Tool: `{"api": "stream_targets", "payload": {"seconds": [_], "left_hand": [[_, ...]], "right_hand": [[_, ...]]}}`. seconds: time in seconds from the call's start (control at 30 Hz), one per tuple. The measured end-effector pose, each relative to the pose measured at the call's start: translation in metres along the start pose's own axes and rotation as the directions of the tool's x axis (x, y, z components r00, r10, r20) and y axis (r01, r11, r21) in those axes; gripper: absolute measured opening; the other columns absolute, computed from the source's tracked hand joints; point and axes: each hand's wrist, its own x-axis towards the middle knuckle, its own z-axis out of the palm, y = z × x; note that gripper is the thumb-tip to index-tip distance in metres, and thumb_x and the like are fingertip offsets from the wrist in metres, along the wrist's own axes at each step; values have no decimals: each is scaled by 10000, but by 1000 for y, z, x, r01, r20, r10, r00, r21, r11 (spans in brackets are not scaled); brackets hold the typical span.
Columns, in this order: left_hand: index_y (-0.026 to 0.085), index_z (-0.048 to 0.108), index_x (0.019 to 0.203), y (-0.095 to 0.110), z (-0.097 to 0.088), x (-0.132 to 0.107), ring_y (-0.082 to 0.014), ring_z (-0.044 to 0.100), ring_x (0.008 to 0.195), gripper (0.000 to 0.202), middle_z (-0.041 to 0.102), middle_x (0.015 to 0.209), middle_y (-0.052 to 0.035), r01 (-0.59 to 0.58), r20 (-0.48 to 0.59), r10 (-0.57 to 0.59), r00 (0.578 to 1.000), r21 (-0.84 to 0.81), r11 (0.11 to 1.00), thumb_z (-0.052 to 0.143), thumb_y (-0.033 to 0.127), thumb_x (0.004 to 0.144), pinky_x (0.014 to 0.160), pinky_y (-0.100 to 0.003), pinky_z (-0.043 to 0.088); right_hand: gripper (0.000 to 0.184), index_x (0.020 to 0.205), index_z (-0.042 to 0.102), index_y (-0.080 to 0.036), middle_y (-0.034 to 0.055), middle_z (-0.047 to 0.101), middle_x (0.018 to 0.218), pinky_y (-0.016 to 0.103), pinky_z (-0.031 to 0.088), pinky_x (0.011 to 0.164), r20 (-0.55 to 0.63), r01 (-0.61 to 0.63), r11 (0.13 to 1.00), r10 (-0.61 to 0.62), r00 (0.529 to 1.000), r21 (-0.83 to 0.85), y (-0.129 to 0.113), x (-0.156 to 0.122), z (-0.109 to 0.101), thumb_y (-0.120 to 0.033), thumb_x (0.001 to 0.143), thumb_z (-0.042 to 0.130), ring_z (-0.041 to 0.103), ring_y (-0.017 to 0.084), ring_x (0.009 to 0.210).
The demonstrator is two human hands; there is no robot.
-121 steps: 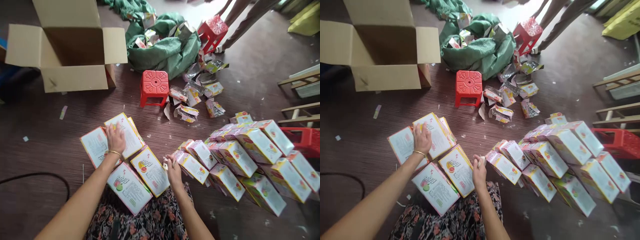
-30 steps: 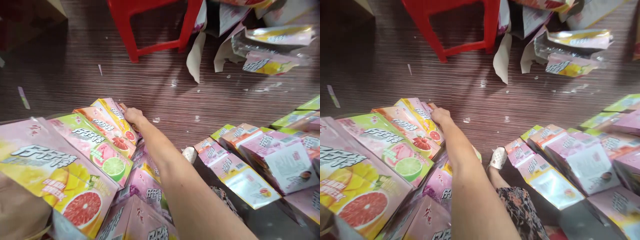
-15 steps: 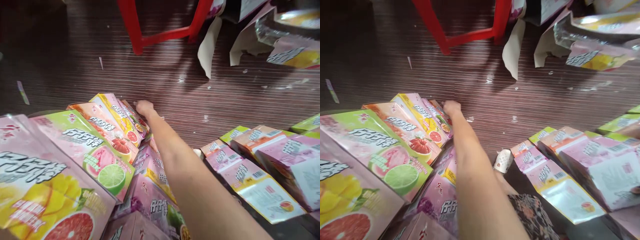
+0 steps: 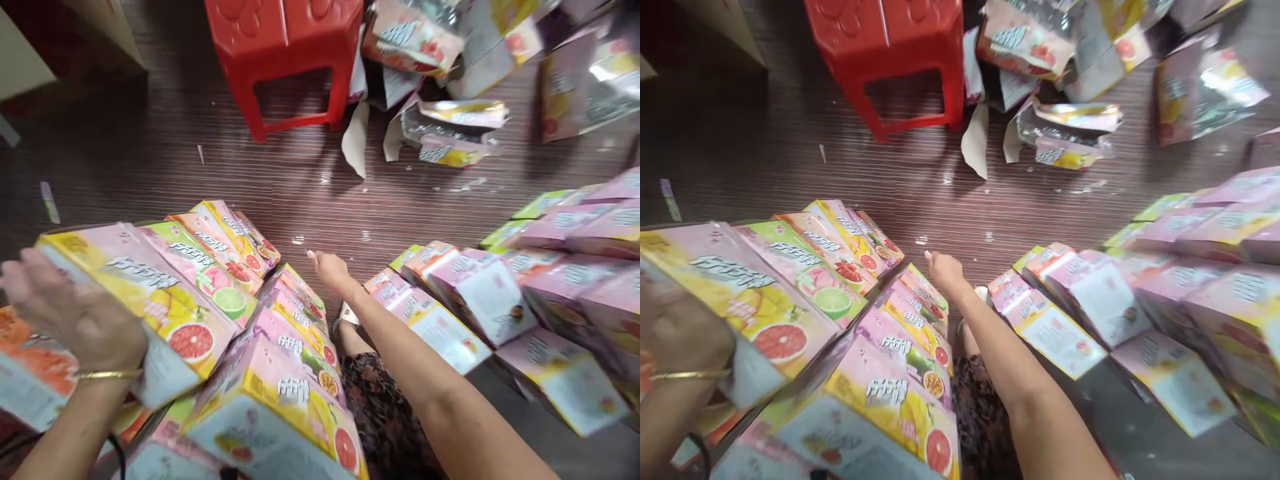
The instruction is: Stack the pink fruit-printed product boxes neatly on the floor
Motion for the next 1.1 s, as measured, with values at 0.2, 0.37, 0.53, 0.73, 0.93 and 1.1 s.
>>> {"api": "stream_targets", "payload": {"seconds": [0.2,0.37,0.53,0.73,0.93,1.1], "left_hand": [[168,212,1501,-4,-6,16,-327,66,1447,587,130,1562,-164,-85,35,85,996,-11,996,280,365,952,1165,-510,52],[101,282,1473,14,-39,-24,-329,154,1433,612,204,1522,-226,-210,5,212,977,-117,971,309,379,928,1151,-561,64],[90,335,1455,59,-43,-148,-335,152,1440,610,217,1523,-237,-251,204,274,940,-131,959,283,407,937,1157,-585,93],[172,359,1453,72,-6,-175,-309,89,1456,551,180,1550,-185,-135,20,135,991,-6,991,301,372,944,1164,-581,9],[231,365,1451,82,-3,-165,-299,90,1455,524,171,1555,-168,-120,-10,120,993,47,992,313,374,949,1162,-578,3],[222,436,1413,89,0,-164,-319,54,1456,519,144,1556,-180,-92,-4,92,996,61,994,315,418,948,1146,-597,-14]], "right_hand": [[514,846,565,-220,45,689,816,246,409,674,-110,-69,942,111,988,329,4,-178,6,-493,986,152,647,183,808],[541,820,537,-236,24,679,788,247,432,691,-226,-93,890,213,951,447,-13,-264,26,-496,979,90,637,175,757],[529,955,620,-246,64,721,961,298,461,734,-139,-26,963,65,988,267,-33,-250,-5,-457,979,136,666,232,919],[549,1025,679,-193,145,699,1087,377,492,848,-87,290,956,-285,954,46,-48,-201,-50,-463,963,205,640,280,1052],[510,1036,688,-153,158,675,1148,363,481,907,-83,429,903,-426,901,26,-60,-179,-49,-411,966,254,614,258,1094],[492,999,693,-172,149,712,1015,377,510,804,-45,446,895,-446,894,-14,-33,-214,-21,-388,968,252,657,270,986]]}}
